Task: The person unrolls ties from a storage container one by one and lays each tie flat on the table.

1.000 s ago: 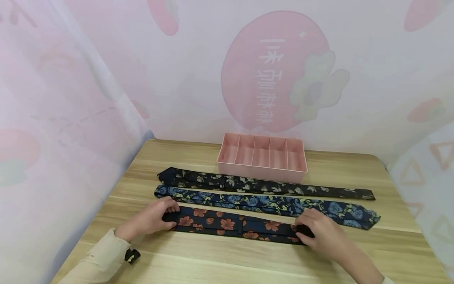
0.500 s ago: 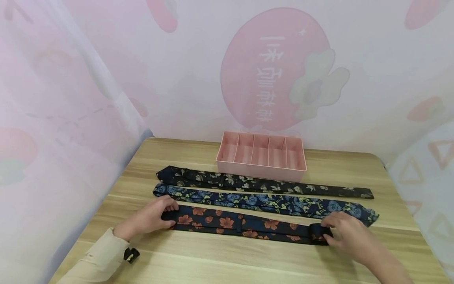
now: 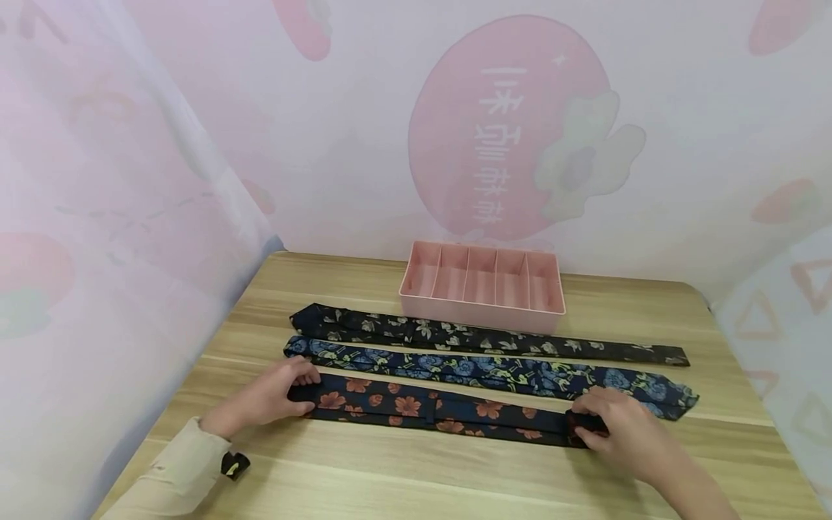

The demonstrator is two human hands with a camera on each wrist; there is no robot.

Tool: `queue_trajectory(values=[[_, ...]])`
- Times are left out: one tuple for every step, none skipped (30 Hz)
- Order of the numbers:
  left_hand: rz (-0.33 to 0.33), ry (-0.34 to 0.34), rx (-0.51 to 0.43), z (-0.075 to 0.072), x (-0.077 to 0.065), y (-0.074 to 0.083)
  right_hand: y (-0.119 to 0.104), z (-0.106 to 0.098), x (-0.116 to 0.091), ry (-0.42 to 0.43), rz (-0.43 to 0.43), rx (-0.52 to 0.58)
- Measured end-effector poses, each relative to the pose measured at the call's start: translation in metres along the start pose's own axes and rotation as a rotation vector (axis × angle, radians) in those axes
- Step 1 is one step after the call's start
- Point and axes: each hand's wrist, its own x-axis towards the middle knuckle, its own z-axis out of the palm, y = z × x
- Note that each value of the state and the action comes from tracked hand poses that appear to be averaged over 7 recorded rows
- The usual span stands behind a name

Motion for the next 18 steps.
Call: queue_trajectory(values=[[0.004,0.0,-0.002,0.0,0.0,0.0,0.002,-0.003,-0.002,-0.021,0.016,-0.002],[0.006,0.0,-0.001,-0.001,0.0,-0.001,0.005,-0.005,-0.005,-0.041,0.035,-0.006],[0.008,-0.001,-0.004,-0.001,-0.001,-0.001,0.008,-0.008,-0.007,-0.056,0.048,-0.004],[0.008,-0.003,-0.004,-0.001,-0.001,-0.002,0.011,-0.01,-0.01,-0.075,0.062,0.009],[0.005,-0.006,-0.004,-0.001,-0.001,-0.002,0.015,-0.011,-0.012,-0.093,0.075,0.016],[0.003,-0.008,-0.003,-0.001,-0.001,-0.003,0.018,-0.012,-0.015,-0.105,0.086,0.027],[0.001,-0.009,0.0,-0.001,-0.001,-0.003,0.022,-0.013,-0.017,-0.112,0.09,0.037],[0.001,-0.01,0.001,-0.001,-0.001,-0.003,0.025,-0.014,-0.018,-0.116,0.093,0.047],[-0.001,-0.011,-0.001,-0.001,-0.001,-0.003,0.027,-0.015,-0.019,-0.121,0.095,0.055],[-0.006,-0.012,-0.001,0.0,-0.001,-0.003,0.028,-0.017,-0.019,-0.127,0.094,0.062],[-0.011,-0.012,0.0,0.0,-0.001,-0.003,0.028,-0.018,-0.019,-0.115,0.087,0.052],[-0.007,-0.012,0.002,0.0,-0.001,-0.003,0.027,-0.019,-0.017,-0.1,0.078,0.042],[-0.011,-0.012,0.003,0.001,-0.001,-0.003,0.025,-0.02,-0.015,-0.087,0.071,0.036],[-0.015,-0.013,0.004,0.001,-0.001,-0.004,0.022,-0.021,-0.013,-0.071,0.06,0.04],[-0.021,-0.012,0.004,0.001,-0.001,-0.003,0.019,-0.021,-0.009,-0.048,0.041,0.032],[-0.025,-0.013,0.006,0.001,-0.001,-0.004,0.015,-0.02,-0.006,-0.029,0.025,0.032],[-0.026,-0.013,0.007,0.001,-0.001,-0.004,0.011,-0.019,-0.003,-0.014,0.013,0.034],[-0.024,-0.014,0.006,0.001,-0.002,-0.004,0.007,-0.017,0.0,-0.009,0.0,0.048]])
